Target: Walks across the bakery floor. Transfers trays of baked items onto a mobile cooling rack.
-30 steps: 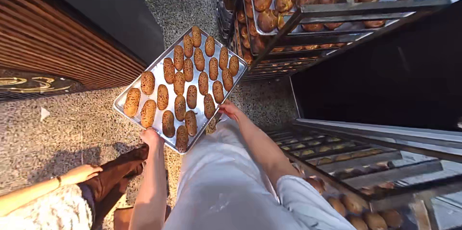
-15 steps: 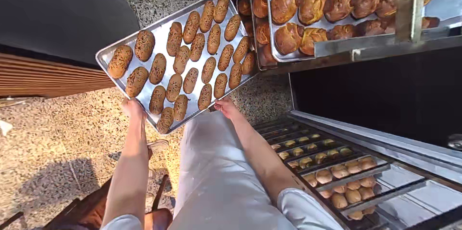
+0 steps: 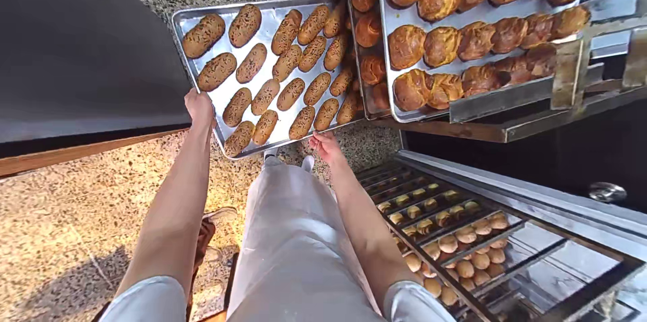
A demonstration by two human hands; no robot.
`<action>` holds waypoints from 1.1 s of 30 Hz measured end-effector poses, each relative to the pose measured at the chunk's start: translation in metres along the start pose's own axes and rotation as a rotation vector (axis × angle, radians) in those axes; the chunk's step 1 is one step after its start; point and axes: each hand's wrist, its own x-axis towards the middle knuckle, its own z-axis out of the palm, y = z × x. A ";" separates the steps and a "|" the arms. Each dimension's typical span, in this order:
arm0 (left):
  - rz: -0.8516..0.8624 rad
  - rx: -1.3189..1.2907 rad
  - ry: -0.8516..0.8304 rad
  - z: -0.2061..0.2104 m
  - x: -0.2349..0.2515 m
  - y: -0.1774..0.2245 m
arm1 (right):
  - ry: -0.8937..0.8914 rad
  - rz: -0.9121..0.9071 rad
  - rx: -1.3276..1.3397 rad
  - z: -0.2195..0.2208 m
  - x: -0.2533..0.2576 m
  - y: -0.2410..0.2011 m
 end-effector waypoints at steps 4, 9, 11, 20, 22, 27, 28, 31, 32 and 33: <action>0.036 -0.101 -0.133 0.048 0.005 0.019 | 0.004 -0.070 -0.173 -0.035 -0.031 -0.020; 0.058 -0.220 -0.386 0.122 -0.025 0.065 | 0.443 -0.428 -0.186 -0.089 -0.132 -0.060; 0.050 -0.214 -0.480 0.157 -0.040 0.083 | 0.514 -0.617 -0.227 -0.097 -0.174 -0.101; 0.121 -0.050 -0.959 0.245 -0.108 0.160 | 1.050 -1.266 -1.026 -0.056 -0.242 -0.249; 0.140 -0.013 -1.069 0.248 -0.113 0.166 | 1.122 -1.289 -1.137 -0.054 -0.234 -0.254; 0.130 0.074 -1.063 0.228 -0.137 0.136 | 1.188 -1.367 -1.256 -0.059 -0.228 -0.259; 0.150 0.120 -1.046 0.218 -0.146 0.124 | 1.197 -1.377 -1.245 -0.063 -0.229 -0.260; 0.147 0.195 -0.999 0.171 -0.169 0.062 | 1.196 -1.420 -1.186 -0.079 -0.228 -0.260; 0.123 0.183 -0.967 0.152 -0.177 0.036 | 1.184 -1.412 -1.176 -0.087 -0.230 -0.259; 0.092 0.161 -0.922 0.133 -0.188 0.009 | 1.168 -1.392 -1.177 -0.095 -0.233 -0.258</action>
